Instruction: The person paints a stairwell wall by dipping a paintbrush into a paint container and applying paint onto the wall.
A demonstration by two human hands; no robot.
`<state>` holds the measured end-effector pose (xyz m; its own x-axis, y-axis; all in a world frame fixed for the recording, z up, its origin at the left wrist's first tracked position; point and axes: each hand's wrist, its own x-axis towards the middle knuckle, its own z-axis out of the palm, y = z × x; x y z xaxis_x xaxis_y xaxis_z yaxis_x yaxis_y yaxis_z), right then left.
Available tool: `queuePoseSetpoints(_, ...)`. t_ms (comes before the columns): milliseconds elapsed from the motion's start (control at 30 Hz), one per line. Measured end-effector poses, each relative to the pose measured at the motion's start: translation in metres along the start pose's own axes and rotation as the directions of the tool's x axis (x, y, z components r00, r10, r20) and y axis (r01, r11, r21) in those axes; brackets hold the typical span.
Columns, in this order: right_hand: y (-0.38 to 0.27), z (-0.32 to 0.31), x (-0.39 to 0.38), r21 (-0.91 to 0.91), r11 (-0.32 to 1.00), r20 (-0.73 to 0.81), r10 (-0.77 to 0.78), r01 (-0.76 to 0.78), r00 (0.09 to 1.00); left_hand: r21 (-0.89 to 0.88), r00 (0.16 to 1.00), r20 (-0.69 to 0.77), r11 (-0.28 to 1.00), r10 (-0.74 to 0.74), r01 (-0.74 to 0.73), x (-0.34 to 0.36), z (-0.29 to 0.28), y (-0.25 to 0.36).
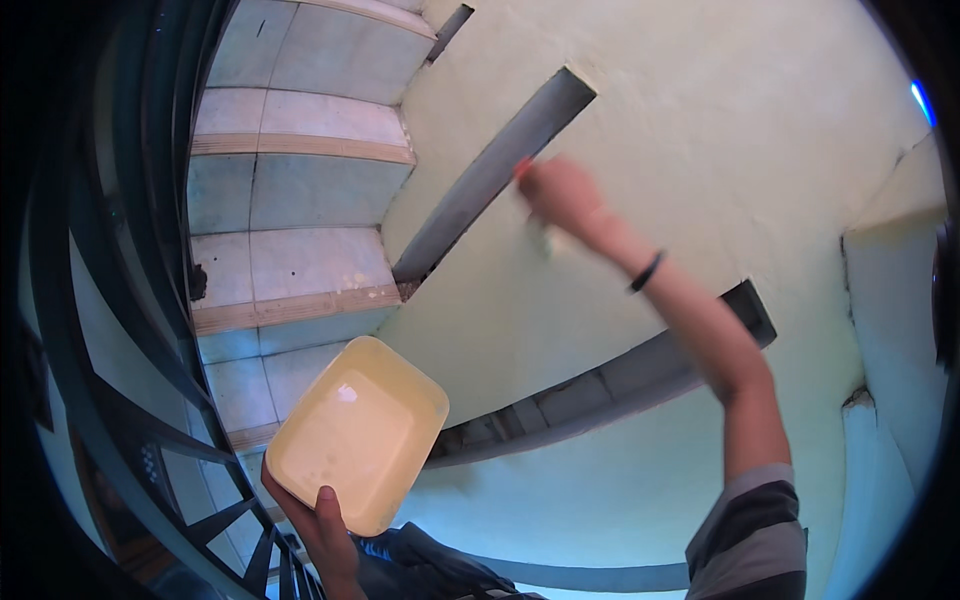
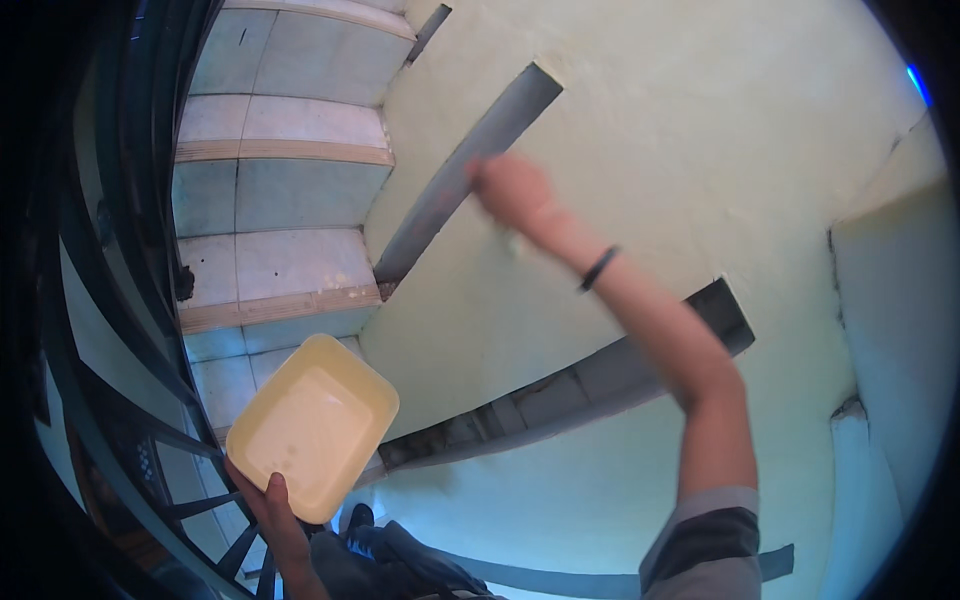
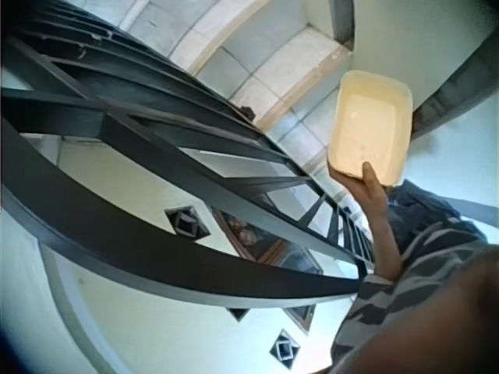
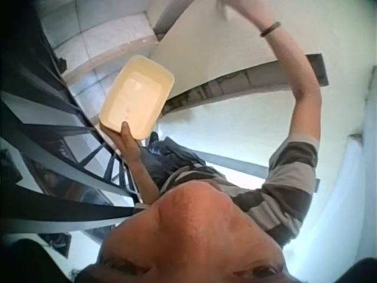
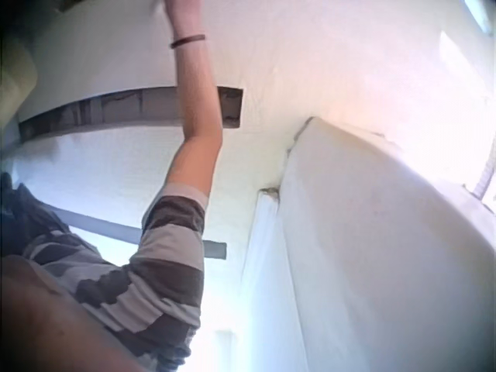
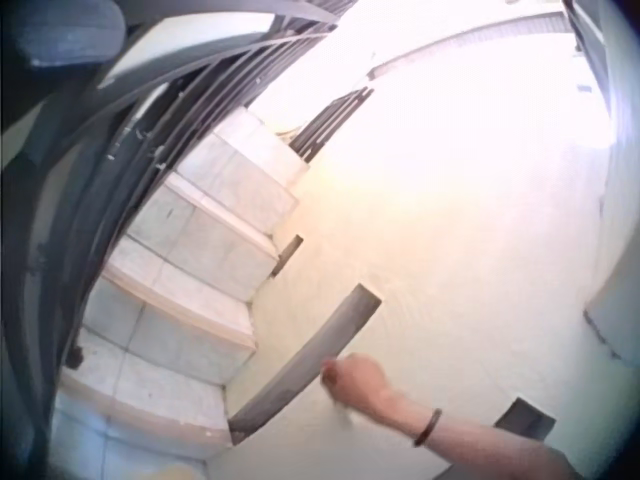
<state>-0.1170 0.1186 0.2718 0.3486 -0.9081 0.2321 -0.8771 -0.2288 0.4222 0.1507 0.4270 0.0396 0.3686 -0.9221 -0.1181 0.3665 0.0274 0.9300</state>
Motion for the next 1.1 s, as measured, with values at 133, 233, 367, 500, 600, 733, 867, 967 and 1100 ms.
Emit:
queuePoseSetpoints(133,0.054,-0.151,0.032,-0.253,0.965,-0.499,-0.071,-0.066,0.863,-0.025,0.998,0.037,0.999,0.046,-0.046,0.008,0.013,-0.002)
queuePoseSetpoints(233,0.04,-0.15,0.045,-0.469,0.877,-0.591,-0.224,-0.105,0.775,-0.032,1.0,-0.013,0.999,0.004,-0.005,0.008,0.011,-0.002)
queuePoseSetpoints(367,0.001,0.04,0.028,-0.664,0.737,-0.182,-0.327,0.13,0.927,-0.018,1.0,-0.007,1.0,0.022,-0.023,0.007,0.008,-0.004)
queuePoseSetpoints(500,-0.058,0.122,-0.048,-0.231,0.916,0.11,-0.311,0.328,0.944,-0.028,0.998,0.032,0.998,0.062,-0.061,0.005,0.011,-0.007)
queuePoseSetpoints(600,-0.055,0.072,-0.066,0.101,0.989,-0.001,-0.112,0.112,0.994,-0.014,1.0,-0.022,1.0,0.006,-0.007,-0.001,0.003,-0.014)
queuePoseSetpoints(733,0.024,-0.07,-0.121,0.312,0.935,-0.144,0.222,-0.168,0.964,-0.087,0.999,-0.039,0.996,-0.019,0.015,-0.007,0.01,-0.013)
queuePoseSetpoints(867,0.033,-0.203,-0.156,-0.21,0.946,-0.569,0.088,-0.248,0.818,-0.081,0.997,0.078,0.997,-0.013,0.019,-0.006,0.025,-0.014)
queuePoseSetpoints(967,0.023,-0.185,-0.161,-0.442,0.893,-0.577,-0.212,-0.084,0.788,-0.087,0.989,0.143,0.996,0.043,-0.03,-0.005,0.03,-0.014)
queuePoseSetpoints(1100,-0.015,-0.056,-0.203,-0.805,0.514,0.032,-0.46,0.295,0.888,-0.108,0.972,0.214,0.992,0.092,-0.07,-0.008,0.031,-0.022)
